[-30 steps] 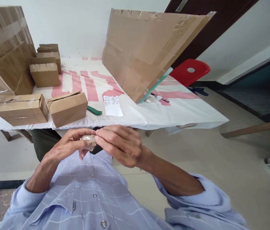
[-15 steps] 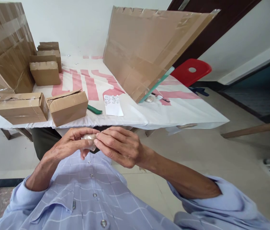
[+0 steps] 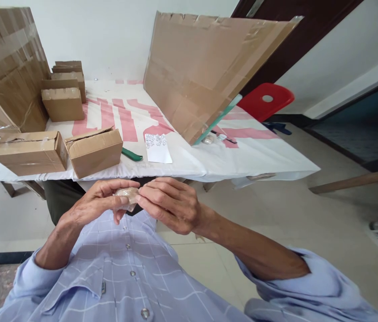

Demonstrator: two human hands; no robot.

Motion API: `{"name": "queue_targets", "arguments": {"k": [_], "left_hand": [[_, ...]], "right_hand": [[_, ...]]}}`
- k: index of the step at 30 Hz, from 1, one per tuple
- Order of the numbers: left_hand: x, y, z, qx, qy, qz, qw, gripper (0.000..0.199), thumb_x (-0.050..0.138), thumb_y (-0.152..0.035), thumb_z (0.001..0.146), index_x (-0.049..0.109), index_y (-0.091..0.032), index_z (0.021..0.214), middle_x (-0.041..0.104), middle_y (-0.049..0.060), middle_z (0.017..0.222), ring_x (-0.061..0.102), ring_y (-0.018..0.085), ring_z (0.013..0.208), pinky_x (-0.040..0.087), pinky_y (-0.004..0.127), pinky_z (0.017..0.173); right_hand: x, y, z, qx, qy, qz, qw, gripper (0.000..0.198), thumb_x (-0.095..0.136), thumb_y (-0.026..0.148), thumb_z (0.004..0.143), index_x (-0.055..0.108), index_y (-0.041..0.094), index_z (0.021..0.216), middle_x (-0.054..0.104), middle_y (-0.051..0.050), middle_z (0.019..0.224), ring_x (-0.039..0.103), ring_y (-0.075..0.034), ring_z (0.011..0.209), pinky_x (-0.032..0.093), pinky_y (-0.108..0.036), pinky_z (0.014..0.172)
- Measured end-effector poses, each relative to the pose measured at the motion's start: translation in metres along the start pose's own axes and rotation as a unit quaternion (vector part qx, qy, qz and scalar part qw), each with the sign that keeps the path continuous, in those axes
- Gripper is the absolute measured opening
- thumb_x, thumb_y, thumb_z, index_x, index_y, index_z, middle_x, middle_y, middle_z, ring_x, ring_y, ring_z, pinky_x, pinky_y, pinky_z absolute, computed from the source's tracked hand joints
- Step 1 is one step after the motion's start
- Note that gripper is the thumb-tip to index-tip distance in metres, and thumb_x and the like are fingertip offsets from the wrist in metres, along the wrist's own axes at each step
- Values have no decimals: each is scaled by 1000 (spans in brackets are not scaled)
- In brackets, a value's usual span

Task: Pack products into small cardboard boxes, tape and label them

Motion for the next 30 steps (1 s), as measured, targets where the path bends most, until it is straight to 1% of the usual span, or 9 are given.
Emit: {"name": "queue_targets", "arguments": {"k": [3,6,12,17,19,24,27,30], "left_hand": [[-1,1,-1,-3,-9,6,1000,51,85,-39,87,77,-15,132,70,2,80,61,13,62,55,26,57],[0,0,-1,-10,-10,18,1000,52,85,-39,87,77,-15,132,69,2,78,61,13,61,55,27,58],[6,-8,2,-11,-1,31,999,47,84,-40,88,78,-14,127,68,0,75,58,11,61,51,24,57],[5,-8,2,-12,3,28,1000,48,84,-39,88,78,-14,127,68,0,75,59,12,60,53,26,60],[2,-5,2,-7,0,18,1000,48,84,-41,88,78,-14,128,70,2,79,60,13,63,55,26,60],[1,0,3,17,13,-5,1000,54,87,-51,89,78,-16,129,72,5,87,62,14,69,57,26,60],[3,-1,5,38,7,-7,999,53,91,-49,86,79,-15,125,70,3,84,60,11,66,57,24,58],[2,-2,4,55,-9,-1,998,46,93,-43,86,80,-16,121,66,-1,76,58,9,60,55,21,56]], "right_hand": [[-5,-4,-1,16,-8,-5,1000,25,49,10,107,72,20,102,78,-7,93,73,-19,87,64,-35,77],[-7,-4,-1,16,-11,-21,1000,21,53,12,106,71,23,106,79,-6,96,74,-19,89,64,-35,78],[0,3,3,-17,1,-30,999,18,57,15,107,73,22,100,76,-5,94,72,-18,89,63,-34,81],[4,4,0,-26,17,-38,999,17,60,14,106,74,18,98,75,-7,95,70,-19,90,62,-35,81],[4,3,0,-27,19,-40,999,19,59,14,106,74,17,96,75,-7,94,69,-19,88,61,-35,79],[4,2,1,-32,21,-41,998,21,60,14,106,74,22,93,75,-5,93,69,-19,88,62,-34,78],[6,1,0,-31,20,-37,999,17,62,16,106,74,24,96,76,-4,95,70,-19,90,62,-35,78],[5,-2,-3,-6,12,-3,1000,12,65,14,104,73,24,105,77,-4,98,71,-19,91,62,-36,79]]}}
Point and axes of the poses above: each hand's wrist, its own z-axis towards the middle knuckle, its own x-axis out of the palm, y = z × x, the point moved 5 cm from there along z, towards the middle knuckle
